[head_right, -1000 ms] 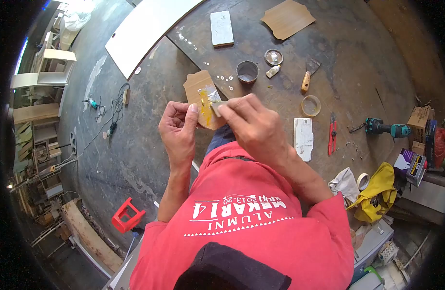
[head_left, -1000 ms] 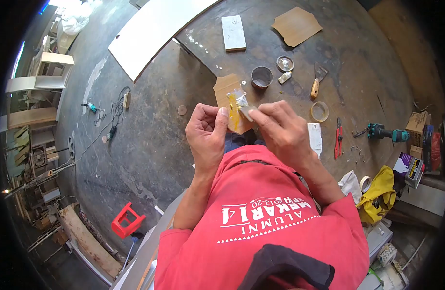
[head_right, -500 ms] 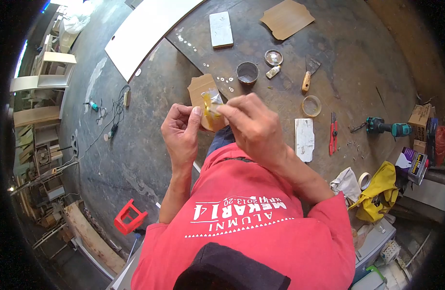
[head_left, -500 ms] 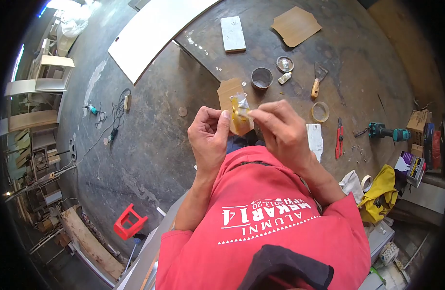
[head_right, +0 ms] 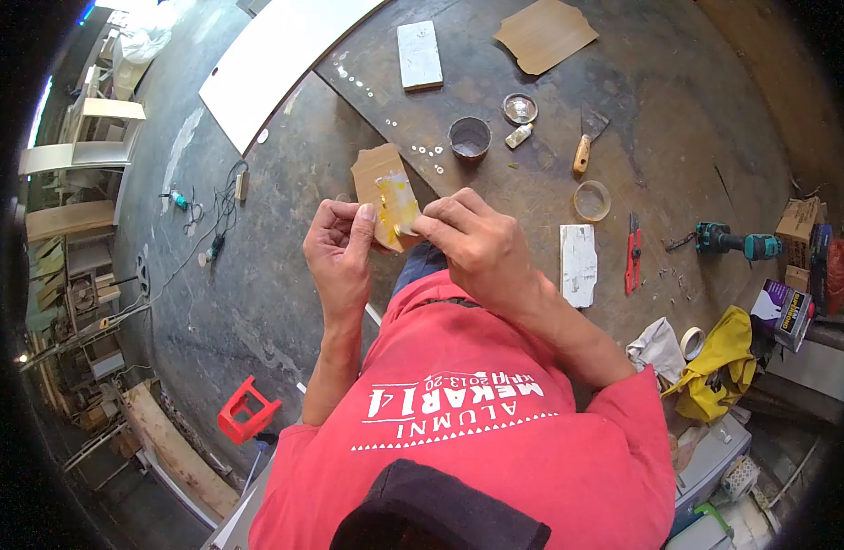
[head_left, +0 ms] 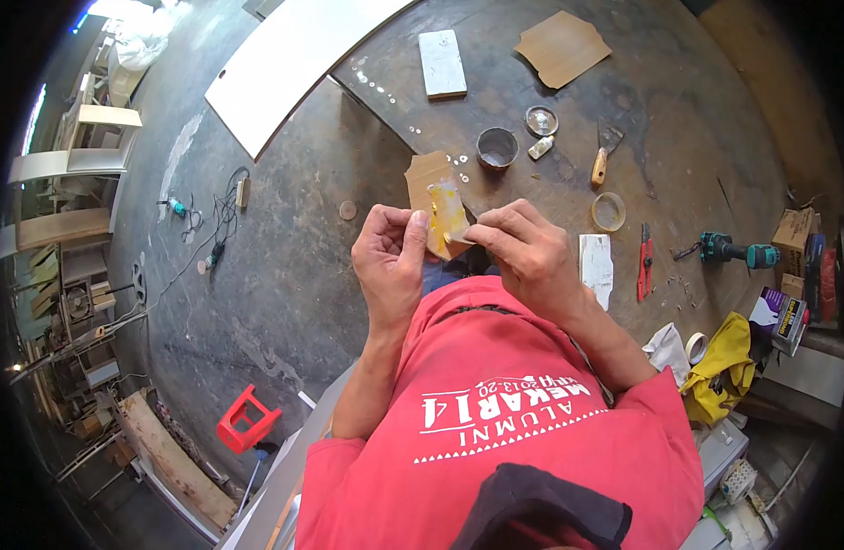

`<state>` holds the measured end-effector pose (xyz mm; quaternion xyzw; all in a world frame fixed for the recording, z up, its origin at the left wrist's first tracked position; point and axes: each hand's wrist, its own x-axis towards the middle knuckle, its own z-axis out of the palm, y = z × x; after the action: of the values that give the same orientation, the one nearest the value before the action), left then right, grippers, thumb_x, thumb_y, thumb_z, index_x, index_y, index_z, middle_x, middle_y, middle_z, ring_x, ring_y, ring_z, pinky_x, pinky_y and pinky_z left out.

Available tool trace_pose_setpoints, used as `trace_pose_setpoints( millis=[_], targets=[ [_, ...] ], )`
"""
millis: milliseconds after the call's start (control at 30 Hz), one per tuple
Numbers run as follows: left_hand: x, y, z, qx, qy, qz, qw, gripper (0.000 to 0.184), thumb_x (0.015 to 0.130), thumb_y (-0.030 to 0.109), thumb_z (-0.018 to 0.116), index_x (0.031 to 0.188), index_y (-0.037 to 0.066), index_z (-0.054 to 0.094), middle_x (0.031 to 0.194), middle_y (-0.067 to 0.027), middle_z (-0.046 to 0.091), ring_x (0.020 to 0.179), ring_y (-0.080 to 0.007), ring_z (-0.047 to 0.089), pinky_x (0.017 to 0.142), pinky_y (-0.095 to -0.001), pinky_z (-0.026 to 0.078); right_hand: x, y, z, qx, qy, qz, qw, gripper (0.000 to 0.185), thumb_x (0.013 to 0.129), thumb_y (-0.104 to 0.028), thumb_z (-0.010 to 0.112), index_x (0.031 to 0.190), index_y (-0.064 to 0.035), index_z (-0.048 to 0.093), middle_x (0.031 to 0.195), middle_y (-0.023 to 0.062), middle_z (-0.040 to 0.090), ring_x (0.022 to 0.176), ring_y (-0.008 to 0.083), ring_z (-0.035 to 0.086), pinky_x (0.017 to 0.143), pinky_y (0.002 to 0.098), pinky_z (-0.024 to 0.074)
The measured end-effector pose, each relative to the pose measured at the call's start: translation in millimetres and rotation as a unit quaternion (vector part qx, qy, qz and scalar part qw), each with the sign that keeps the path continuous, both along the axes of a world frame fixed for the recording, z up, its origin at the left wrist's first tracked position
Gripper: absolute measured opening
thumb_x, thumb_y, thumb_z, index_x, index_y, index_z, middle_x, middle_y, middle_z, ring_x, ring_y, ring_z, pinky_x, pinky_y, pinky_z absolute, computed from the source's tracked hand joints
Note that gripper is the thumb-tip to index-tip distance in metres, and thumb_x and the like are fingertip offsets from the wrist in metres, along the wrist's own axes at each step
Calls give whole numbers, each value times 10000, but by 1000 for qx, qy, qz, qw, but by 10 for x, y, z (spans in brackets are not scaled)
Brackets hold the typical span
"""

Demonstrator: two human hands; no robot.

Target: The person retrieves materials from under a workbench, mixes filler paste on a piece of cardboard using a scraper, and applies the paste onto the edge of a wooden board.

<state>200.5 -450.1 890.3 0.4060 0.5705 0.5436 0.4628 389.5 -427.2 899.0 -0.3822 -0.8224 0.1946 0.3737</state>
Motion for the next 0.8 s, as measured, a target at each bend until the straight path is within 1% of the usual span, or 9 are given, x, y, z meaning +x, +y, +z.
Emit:
trace_pose_setpoints(
  millis=[100,167,233,267,300,367,433,600,800],
  targets=[
    [-99,48,-42,-41,-25,-25,999,116,1002,117,629,960,21,581,832,-55,681,678,-90,663,553,-226,554,122,47,60,-78,68,39,994,329,734,78,720,1032,-61,722,971,77,673,860,255,657,686,355,564],
    [-155,76,-93,-64,-53,-42,996,109,998,122,631,985,28,578,841,-57,687,673,-93,667,540,-213,540,175,101,98,-147,182,21,972,342,757,61,761,1064,-87,751,982,80,677,831,232,667,659,325,552],
    [-181,97,-144,-109,-242,-71,961,121,991,133,635,1034,42,568,861,-56,699,667,-92,673,522,-198,517,169,120,-6,-120,193,20,974,341,781,27,779,1097,-99,762,991,75,682,818,204,671,633,304,539],
    [-206,106,-156,-117,-298,-89,943,122,989,123,632,1053,45,562,886,-56,705,682,-97,685,539,-206,535,150,134,-68,-39,164,24,985,339,776,23,783,1092,-96,762,991,71,683,822,203,671,628,303,540],
    [-215,111,-150,-113,-299,-86,944,122,989,123,632,1053,45,562,886,-56,705,682,-97,685,539,-206,535,131,144,-130,42,135,29,990,336,771,19,786,1087,-93,762,992,67,683,826,201,671,623,301,542],
    [-221,112,-128,-129,-352,-95,922,112,989,113,626,1055,48,564,922,-65,709,722,-107,704,570,-216,563,125,149,-206,68,115,36,990,340,752,6,799,1077,-87,763,994,60,686,844,214,676,633,315,563],
    [-223,101,-89,-126,-356,-79,922,110,990,110,623,1059,48,563,940,-72,710,746,-117,713,592,-221,576,132,160,-222,145,89,42,984,352,732,-4,808,1073,-75,760,1002,56,689,866,226,680,653,320,585],
    [-251,64,-140,-114,-351,-69,927,110,992,105,619,1066,47,562,980,-85,713,800,-132,730,636,-239,600,210,132,-185,157,51,65,984,379,704,-20,819,1075,-64,758,1009,46,692,885,225,682,662,316,594],
    [-305,94,-13,-75,-327,-62,940,107,995,109,623,1054,48,559,942,-68,706,753,-113,716,591,-225,579,331,95,-93,145,-3,72,987,297,752,-6,787,1041,-61,748,979,58,689,852,206,675,614,292,568]
  ],
)
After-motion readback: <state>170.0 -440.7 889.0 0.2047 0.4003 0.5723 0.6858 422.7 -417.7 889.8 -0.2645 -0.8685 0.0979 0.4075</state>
